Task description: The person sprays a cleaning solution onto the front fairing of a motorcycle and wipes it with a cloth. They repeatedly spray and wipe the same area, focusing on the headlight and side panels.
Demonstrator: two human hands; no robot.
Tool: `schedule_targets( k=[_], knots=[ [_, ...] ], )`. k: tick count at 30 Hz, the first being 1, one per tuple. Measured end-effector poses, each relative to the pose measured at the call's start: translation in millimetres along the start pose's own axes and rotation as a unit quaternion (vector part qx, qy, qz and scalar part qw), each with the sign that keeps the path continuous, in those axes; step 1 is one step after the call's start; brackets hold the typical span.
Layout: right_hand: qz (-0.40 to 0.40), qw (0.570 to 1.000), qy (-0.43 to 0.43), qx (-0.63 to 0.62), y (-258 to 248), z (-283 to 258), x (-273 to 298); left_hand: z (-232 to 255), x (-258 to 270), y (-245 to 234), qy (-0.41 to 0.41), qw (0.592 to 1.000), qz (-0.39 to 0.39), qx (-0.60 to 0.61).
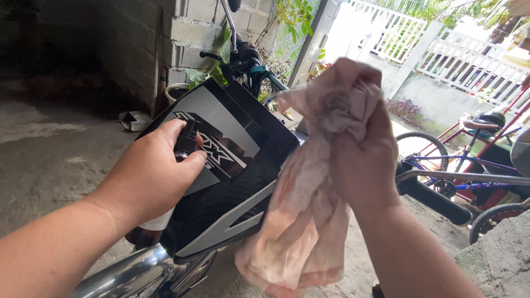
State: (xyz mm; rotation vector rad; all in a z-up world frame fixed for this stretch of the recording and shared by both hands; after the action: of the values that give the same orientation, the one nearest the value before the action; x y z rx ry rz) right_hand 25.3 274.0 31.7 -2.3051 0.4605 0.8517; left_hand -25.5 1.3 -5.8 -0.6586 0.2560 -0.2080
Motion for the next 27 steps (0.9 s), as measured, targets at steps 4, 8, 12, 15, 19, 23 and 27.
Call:
schedule_targets(
  k=[4,8,12,15,19,23,27],
  knots=[
    [-0.153,0.968,0.022,0.199,15.0,8.2,-15.8,-0.7,0.4,1.2,0.005,1.000,0.004,0.001],
    [-0.293,0.894,-0.225,0.254,36.5,9.2,-25.3,-2.7,0.0,1.9,0.045,0.999,0.026,0.007],
    [-0.303,0.891,-0.232,0.245,49.4,16.1,-50.6,-4.0,-1.2,2.7,0.020,1.000,0.017,0.015],
    [-0.325,0.879,-0.227,0.265,62.6,20.7,-68.6,-2.0,-0.6,2.1,0.008,1.000,0.012,0.016],
    [-0.338,0.892,-0.197,0.225,76.6,23.4,-81.4,0.3,2.3,1.0,-0.047,0.999,-0.024,0.004],
    [-0.335,0.886,-0.229,0.224,75.5,26.4,-80.3,0.4,1.1,1.9,-0.056,0.998,-0.019,-0.005],
    [-0.307,0.895,-0.227,0.231,70.6,25.0,-66.2,-7.6,0.0,3.5,-0.044,0.999,-0.019,-0.009]
  ],
)
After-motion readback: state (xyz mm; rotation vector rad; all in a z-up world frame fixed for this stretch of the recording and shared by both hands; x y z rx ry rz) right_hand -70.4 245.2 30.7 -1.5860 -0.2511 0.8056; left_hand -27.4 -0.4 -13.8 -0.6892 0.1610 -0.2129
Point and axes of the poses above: each hand's wrist, its own x-axis away from the middle knuckle, its own y-axis out of the palm, z = x × y, the point moved 2 cm from there along -x, towards the middle knuckle, and after that the axes turned 7 degrees about -z, right-handed, at the moved point
